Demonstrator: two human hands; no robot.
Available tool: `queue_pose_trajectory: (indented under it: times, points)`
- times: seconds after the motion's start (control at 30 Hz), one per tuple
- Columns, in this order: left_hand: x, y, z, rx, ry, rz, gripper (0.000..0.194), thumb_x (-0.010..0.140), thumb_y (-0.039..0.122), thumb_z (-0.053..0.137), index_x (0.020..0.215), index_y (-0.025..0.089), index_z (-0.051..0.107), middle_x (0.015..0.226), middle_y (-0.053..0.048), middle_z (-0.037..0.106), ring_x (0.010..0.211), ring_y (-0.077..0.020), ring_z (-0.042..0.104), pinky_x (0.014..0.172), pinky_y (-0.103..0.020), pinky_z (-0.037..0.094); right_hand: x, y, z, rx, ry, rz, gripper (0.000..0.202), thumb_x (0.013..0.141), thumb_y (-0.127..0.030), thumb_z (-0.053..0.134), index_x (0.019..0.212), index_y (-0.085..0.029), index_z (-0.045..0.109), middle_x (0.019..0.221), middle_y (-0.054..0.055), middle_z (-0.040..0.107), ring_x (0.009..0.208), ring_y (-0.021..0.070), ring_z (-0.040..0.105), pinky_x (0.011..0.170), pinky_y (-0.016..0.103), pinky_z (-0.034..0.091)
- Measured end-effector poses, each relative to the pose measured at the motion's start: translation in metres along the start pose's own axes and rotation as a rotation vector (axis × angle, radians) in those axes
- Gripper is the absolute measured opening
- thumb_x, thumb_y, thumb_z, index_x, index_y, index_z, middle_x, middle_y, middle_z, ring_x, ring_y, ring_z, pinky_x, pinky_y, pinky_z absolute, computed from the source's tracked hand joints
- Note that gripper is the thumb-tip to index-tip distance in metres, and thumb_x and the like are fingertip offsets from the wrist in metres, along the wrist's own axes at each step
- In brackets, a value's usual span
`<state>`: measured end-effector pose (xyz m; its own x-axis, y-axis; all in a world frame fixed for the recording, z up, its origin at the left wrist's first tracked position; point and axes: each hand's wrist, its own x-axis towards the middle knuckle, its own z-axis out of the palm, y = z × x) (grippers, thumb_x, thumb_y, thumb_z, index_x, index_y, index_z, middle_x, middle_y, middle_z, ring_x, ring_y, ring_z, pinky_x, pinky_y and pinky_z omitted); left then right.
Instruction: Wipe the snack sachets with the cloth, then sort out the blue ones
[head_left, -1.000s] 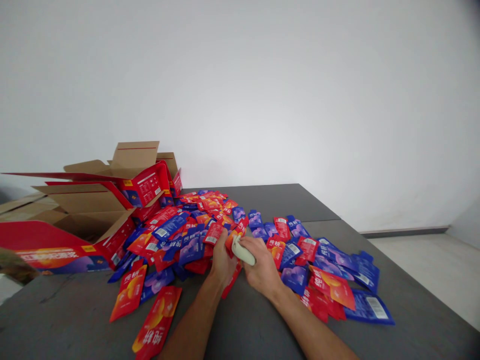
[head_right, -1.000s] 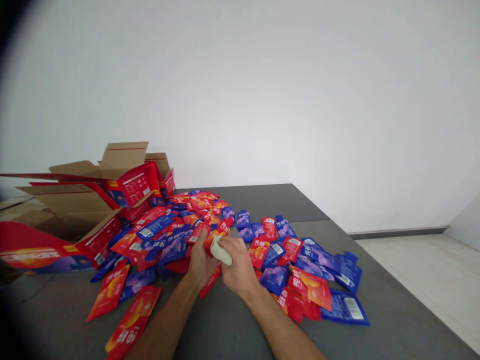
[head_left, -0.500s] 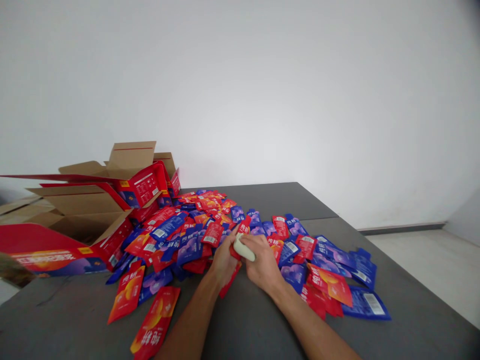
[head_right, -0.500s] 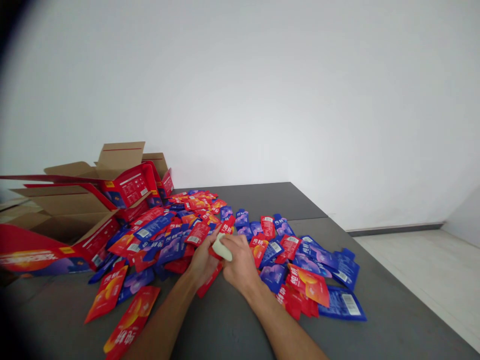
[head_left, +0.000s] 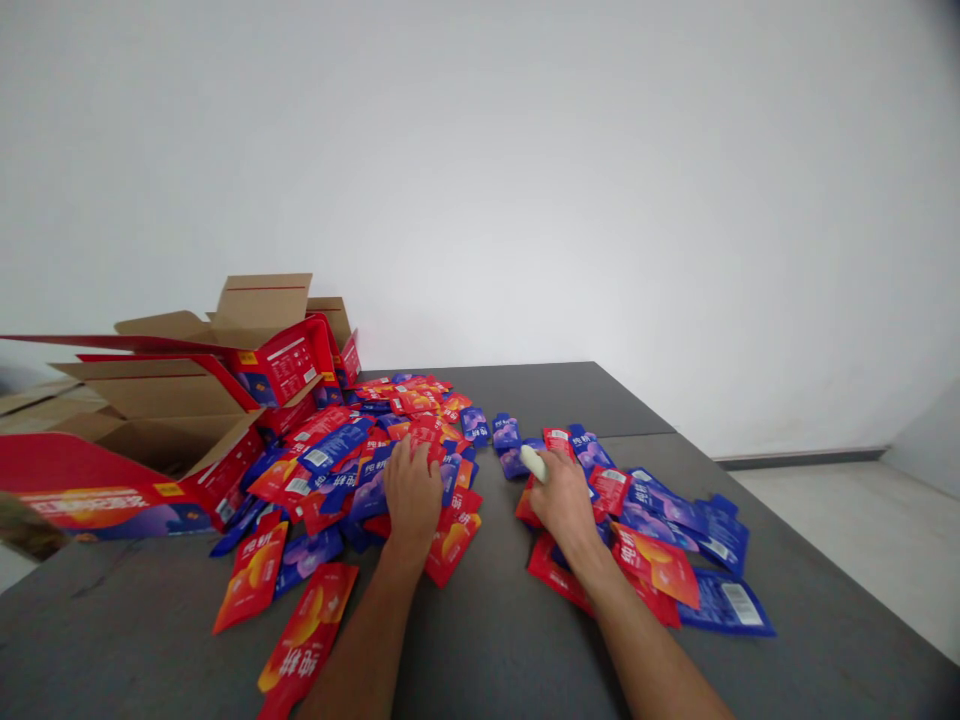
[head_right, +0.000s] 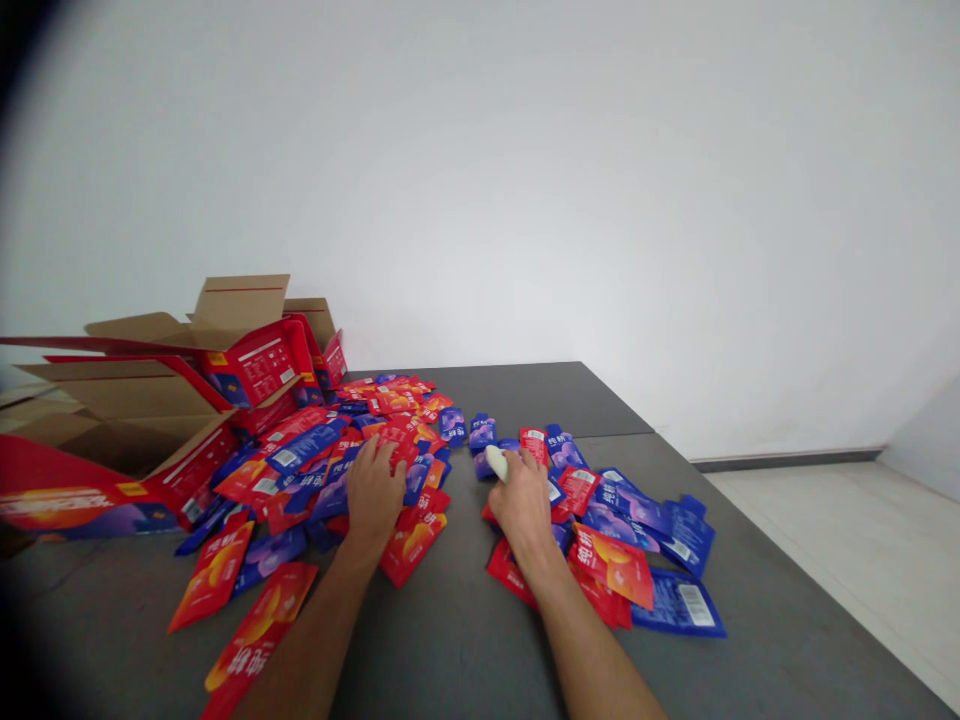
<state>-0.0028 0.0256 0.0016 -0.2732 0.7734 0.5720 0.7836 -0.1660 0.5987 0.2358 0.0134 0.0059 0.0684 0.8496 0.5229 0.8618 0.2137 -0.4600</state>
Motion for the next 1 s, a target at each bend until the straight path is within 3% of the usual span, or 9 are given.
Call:
queue_pose_trajectory:
  times: [0.13,0.27,0.33,0.4,0.53,0.67,0.83,1.0]
  points:
    - [-0.006,0.006,0.009,0.015,-0.019,0.037,0.029,0.081,0.015,0.057,0.105,0.019,0.071,0.141,-0.017,0.054,0.144,-0.039,0.029,0.118,-0.058,0.016,0.0,0.007,-0.001,-0.099,-0.098,0.217,0.038,0.076,-0.01,0.055,0.112,-0.015,0.065,0.112,0.018,0.065,0.092,0.0314,0.066,0.08,0.041,0.047]
    - [-0.024,0.029,0.025,-0.382,-0.3,0.083,0.02,0.079,0.016,0.06,0.092,0.024,0.073,0.114,-0.014,0.068,0.116,-0.0331,0.057,0.11,-0.049,0.033,-0.004,0.001,0.006,0.011,-0.146,0.182,0.034,0.08,-0.01,0.053,0.111,-0.017,0.062,0.105,0.015,0.069,0.092,0.0286,0.068,0.076,0.035,0.047]
    - [-0.036,0.04,0.033,-0.512,-0.441,0.085,0.012,0.078,0.021,0.066,0.086,0.025,0.073,0.1,-0.012,0.071,0.106,-0.0324,0.061,0.104,-0.046,0.036,-0.005,-0.003,0.008,0.086,-0.167,0.145,0.03,0.081,-0.011,0.052,0.109,-0.018,0.062,0.096,0.012,0.071,0.087,0.0261,0.069,0.071,0.031,0.046]
    - [-0.047,0.046,0.038,-0.576,-0.505,0.043,0.015,0.074,0.025,0.072,0.089,0.026,0.073,0.095,-0.011,0.07,0.103,-0.033,0.061,0.103,-0.045,0.035,-0.006,-0.007,0.008,0.142,-0.191,0.135,0.026,0.082,-0.012,0.052,0.104,-0.019,0.063,0.09,0.009,0.073,0.082,0.0238,0.069,0.067,0.028,0.045]
    - [-0.055,0.047,0.042,-0.654,-0.511,-0.073,0.039,0.061,0.018,0.08,0.099,0.025,0.072,0.097,-0.011,0.068,0.107,-0.0351,0.057,0.104,-0.044,0.031,-0.005,-0.012,0.006,0.202,-0.192,0.172,0.021,0.084,-0.015,0.052,0.099,-0.019,0.065,0.087,0.007,0.073,0.079,0.0225,0.069,0.066,0.028,0.046]
    - [-0.047,0.044,0.041,-0.92,-0.423,-0.258,0.054,0.054,0.005,0.078,0.104,0.026,0.072,0.091,-0.006,0.066,0.096,-0.0275,0.058,0.095,-0.036,0.039,-0.003,-0.018,0.003,0.292,-0.096,0.177,0.027,0.083,-0.018,0.054,0.107,-0.02,0.067,0.095,0.007,0.074,0.084,0.0235,0.069,0.073,0.031,0.051]
    - [-0.034,0.04,0.033,-1.082,-0.503,-0.457,0.04,0.062,0.007,0.073,0.101,0.018,0.073,0.081,-0.004,0.069,0.074,-0.0195,0.062,0.074,-0.03,0.047,0.001,-0.024,-0.008,0.363,0.071,0.193,0.036,0.085,-0.024,0.055,0.12,-0.019,0.063,0.108,0.01,0.072,0.097,0.0268,0.068,0.085,0.039,0.053]
    - [-0.024,0.041,0.02,-1.3,-0.539,-0.683,0.032,0.068,0.013,0.071,0.1,0.014,0.074,0.087,-0.009,0.074,0.074,-0.0206,0.068,0.071,-0.031,0.051,0.001,-0.027,-0.011,0.424,0.147,-0.066,0.036,0.084,-0.02,0.055,0.119,-0.019,0.066,0.133,0.013,0.061,0.12,0.0281,0.059,0.105,0.047,0.046]
